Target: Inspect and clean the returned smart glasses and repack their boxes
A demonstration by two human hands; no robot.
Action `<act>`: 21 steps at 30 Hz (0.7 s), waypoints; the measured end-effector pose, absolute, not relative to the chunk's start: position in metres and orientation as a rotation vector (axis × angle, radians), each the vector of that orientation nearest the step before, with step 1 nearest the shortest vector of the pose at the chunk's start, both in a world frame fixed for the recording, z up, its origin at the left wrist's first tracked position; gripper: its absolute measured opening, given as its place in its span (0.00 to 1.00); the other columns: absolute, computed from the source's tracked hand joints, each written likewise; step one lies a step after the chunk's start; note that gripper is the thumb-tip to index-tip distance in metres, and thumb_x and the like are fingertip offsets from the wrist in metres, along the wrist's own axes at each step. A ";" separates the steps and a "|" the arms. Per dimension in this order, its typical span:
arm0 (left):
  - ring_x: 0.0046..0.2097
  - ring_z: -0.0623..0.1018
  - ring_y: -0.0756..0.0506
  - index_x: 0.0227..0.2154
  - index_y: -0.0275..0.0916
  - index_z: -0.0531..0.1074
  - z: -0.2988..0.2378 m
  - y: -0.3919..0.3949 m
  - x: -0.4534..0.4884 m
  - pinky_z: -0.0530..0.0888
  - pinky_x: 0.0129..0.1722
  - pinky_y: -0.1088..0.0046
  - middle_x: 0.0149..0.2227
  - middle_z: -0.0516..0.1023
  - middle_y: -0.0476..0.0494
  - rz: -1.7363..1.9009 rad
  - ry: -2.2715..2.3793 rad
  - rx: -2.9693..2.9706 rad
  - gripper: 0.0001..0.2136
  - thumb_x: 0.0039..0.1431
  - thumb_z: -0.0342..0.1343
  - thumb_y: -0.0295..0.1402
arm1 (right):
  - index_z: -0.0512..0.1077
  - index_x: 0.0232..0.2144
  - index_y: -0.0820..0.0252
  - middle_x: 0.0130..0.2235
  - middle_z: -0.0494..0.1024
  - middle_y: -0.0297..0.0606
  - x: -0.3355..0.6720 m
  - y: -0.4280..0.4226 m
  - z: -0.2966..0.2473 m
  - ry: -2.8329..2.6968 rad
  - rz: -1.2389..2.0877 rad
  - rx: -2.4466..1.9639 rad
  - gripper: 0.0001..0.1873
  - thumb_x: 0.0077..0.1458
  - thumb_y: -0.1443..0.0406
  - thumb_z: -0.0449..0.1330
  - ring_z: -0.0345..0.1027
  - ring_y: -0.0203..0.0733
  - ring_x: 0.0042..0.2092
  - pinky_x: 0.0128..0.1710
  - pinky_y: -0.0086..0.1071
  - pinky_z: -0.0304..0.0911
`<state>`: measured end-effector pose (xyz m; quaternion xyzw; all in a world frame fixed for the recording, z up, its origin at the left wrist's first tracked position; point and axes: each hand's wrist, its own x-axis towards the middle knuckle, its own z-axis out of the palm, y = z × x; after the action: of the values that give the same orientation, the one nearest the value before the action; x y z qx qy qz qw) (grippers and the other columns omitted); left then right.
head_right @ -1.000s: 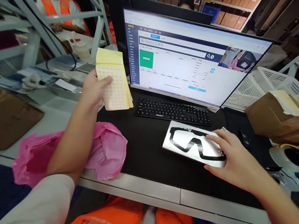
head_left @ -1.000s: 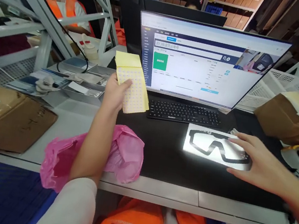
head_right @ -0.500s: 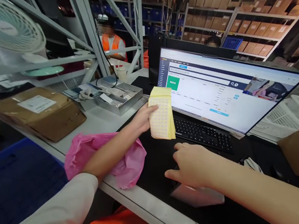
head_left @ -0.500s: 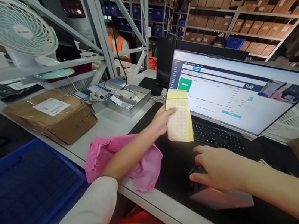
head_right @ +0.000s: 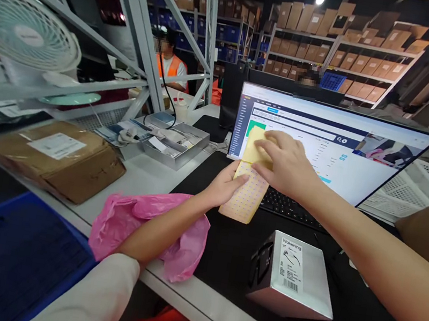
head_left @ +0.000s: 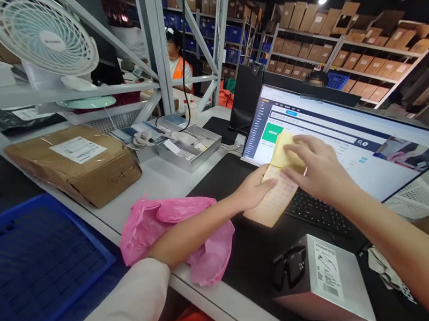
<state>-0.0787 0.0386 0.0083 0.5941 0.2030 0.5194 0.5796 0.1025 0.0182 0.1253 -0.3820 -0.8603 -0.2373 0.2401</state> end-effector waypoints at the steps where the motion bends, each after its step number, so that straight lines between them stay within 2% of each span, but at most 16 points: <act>1: 0.57 0.78 0.36 0.55 0.44 0.71 0.009 0.038 -0.080 0.74 0.59 0.55 0.55 0.79 0.41 1.190 0.473 1.432 0.20 0.63 0.59 0.44 | 0.72 0.53 0.58 0.60 0.70 0.51 0.105 0.023 0.123 -2.385 -0.616 -1.013 0.19 0.64 0.55 0.61 0.63 0.60 0.62 0.55 0.52 0.61; 5: 0.59 0.76 0.34 0.58 0.42 0.69 0.010 0.037 -0.082 0.73 0.61 0.54 0.58 0.77 0.38 1.159 0.520 1.580 0.21 0.66 0.56 0.42 | 0.74 0.45 0.57 0.54 0.76 0.46 0.109 0.032 0.116 -2.376 -0.466 -0.981 0.10 0.66 0.60 0.58 0.69 0.53 0.57 0.56 0.49 0.63; 8: 0.58 0.76 0.35 0.58 0.42 0.69 0.012 0.036 -0.082 0.72 0.60 0.55 0.58 0.77 0.38 1.134 0.518 1.625 0.20 0.66 0.56 0.41 | 0.73 0.41 0.58 0.52 0.75 0.47 0.108 0.032 0.113 -2.306 -0.489 -0.942 0.06 0.66 0.65 0.56 0.71 0.50 0.52 0.51 0.45 0.66; 13: 0.56 0.78 0.36 0.55 0.41 0.71 0.017 0.031 -0.081 0.73 0.59 0.56 0.53 0.80 0.39 1.077 0.547 1.644 0.17 0.65 0.55 0.37 | 0.72 0.31 0.59 0.42 0.76 0.45 0.106 0.024 0.110 -2.468 -0.811 -0.719 0.12 0.65 0.71 0.52 0.70 0.46 0.43 0.41 0.39 0.63; 16: 0.55 0.78 0.36 0.54 0.39 0.71 0.022 0.027 -0.081 0.74 0.57 0.56 0.53 0.79 0.38 1.067 0.619 1.717 0.16 0.65 0.52 0.36 | 0.73 0.33 0.60 0.38 0.76 0.42 0.107 0.020 0.111 -2.564 -0.808 -0.739 0.09 0.65 0.68 0.54 0.70 0.45 0.39 0.39 0.39 0.61; 21: 0.57 0.77 0.36 0.58 0.38 0.68 0.031 0.018 -0.084 0.72 0.59 0.56 0.57 0.77 0.36 1.020 0.761 1.974 0.19 0.67 0.47 0.34 | 0.73 0.35 0.60 0.37 0.77 0.38 0.108 0.019 0.116 -2.650 -0.552 -0.937 0.10 0.67 0.62 0.57 0.71 0.43 0.37 0.38 0.37 0.61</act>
<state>-0.0843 0.0176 0.0307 0.7753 0.2988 0.4007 0.3861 0.1078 0.0190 0.1158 -0.3241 -0.9162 -0.1909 0.1382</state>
